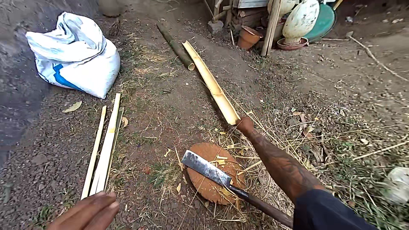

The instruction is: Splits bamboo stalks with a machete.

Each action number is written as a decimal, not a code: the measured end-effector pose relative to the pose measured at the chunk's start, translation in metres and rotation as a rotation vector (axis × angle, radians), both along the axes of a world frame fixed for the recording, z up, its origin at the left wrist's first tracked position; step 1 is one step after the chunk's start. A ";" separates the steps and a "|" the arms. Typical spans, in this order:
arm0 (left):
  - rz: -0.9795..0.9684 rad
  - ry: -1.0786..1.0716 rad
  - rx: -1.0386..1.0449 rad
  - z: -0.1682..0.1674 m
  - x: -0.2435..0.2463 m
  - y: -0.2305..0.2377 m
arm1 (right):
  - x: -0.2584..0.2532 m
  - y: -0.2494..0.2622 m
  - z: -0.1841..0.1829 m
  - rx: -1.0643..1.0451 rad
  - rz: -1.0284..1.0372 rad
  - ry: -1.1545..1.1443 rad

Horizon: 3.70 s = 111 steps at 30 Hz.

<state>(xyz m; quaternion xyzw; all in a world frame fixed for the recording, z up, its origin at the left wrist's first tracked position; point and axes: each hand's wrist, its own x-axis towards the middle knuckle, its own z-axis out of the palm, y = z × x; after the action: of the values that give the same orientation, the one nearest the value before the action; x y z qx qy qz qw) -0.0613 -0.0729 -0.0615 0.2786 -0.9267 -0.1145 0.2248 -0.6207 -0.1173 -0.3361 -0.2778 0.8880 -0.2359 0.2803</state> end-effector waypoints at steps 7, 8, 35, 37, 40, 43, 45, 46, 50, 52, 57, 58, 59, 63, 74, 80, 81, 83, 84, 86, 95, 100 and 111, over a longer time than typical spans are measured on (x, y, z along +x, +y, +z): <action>-0.125 0.021 -0.148 -0.056 -0.102 -0.007 | 0.074 0.096 0.133 -0.255 -0.114 -0.454; -0.160 0.015 -0.171 -0.063 -0.120 -0.009 | 0.089 0.113 0.151 -0.256 -0.098 -0.476; -0.086 1.235 -0.094 0.102 -0.173 -0.088 | 0.139 0.246 0.042 0.583 0.697 -0.024; -0.051 1.404 -0.124 0.121 -0.179 -0.116 | 0.127 0.240 0.059 0.552 0.700 -0.056; 0.102 1.692 -0.165 0.158 -0.194 -0.155 | 0.105 0.238 0.100 0.442 0.718 -0.149; 0.173 1.781 -0.226 0.205 -0.206 -0.195 | 0.088 0.252 0.167 0.312 0.678 -0.182; 0.027 1.721 -0.281 0.244 -0.212 -0.223 | 0.075 0.268 0.227 0.224 0.598 -0.172; -0.065 1.672 -0.277 0.271 -0.216 -0.230 | 0.073 0.279 0.260 0.175 0.542 -0.170; -0.096 1.487 -0.083 0.413 -0.223 -0.214 | 0.086 0.337 0.401 -0.074 0.355 -0.144; 0.069 1.378 0.039 0.489 -0.206 -0.231 | 0.097 0.363 0.470 -0.224 0.301 -0.190; -0.156 1.411 0.324 0.668 -0.145 -0.234 | 0.129 0.391 0.640 -0.319 0.152 -0.248; -0.137 1.450 0.342 0.700 -0.140 -0.220 | 0.135 0.395 0.670 -0.309 0.124 -0.237; -0.122 1.441 0.349 0.730 -0.136 -0.207 | 0.139 0.400 0.697 -0.302 0.107 -0.245; -0.034 1.265 0.226 0.814 -0.127 -0.150 | 0.140 0.427 0.785 -0.345 0.109 -0.262; 0.173 1.337 0.211 0.822 -0.224 0.060 | 0.167 0.396 0.987 -0.848 0.513 -0.263; 0.180 1.309 0.243 0.821 -0.241 0.066 | 0.196 0.341 1.104 -0.919 0.664 -0.237; 0.172 1.299 0.252 0.820 -0.243 0.069 | 0.198 0.331 1.119 -0.901 0.675 -0.236; 0.155 1.288 0.258 0.820 -0.245 0.074 | 0.202 0.316 1.148 -0.834 0.668 -0.237; 0.144 1.293 0.253 0.820 -0.246 0.076 | 0.204 0.310 1.159 -0.800 0.656 -0.253; 0.124 1.304 0.258 0.818 -0.247 0.079 | 0.209 0.300 1.175 -0.744 0.634 -0.294; 0.096 1.303 0.244 0.815 -0.248 0.079 | 0.219 0.270 1.189 -0.605 0.547 -0.397; 0.072 1.274 0.300 0.815 -0.248 0.075 | 0.219 0.265 1.195 -0.577 0.519 -0.406; 0.043 1.241 0.345 0.818 -0.245 0.062 | 0.229 0.257 1.199 -0.586 0.444 -0.402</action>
<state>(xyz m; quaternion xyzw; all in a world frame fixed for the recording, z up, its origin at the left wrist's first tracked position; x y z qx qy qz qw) -0.3068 -0.0106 0.7563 0.2114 -0.5868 -0.3973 0.6732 -0.3917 0.1402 0.8625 -0.4790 0.6293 -0.4620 0.4013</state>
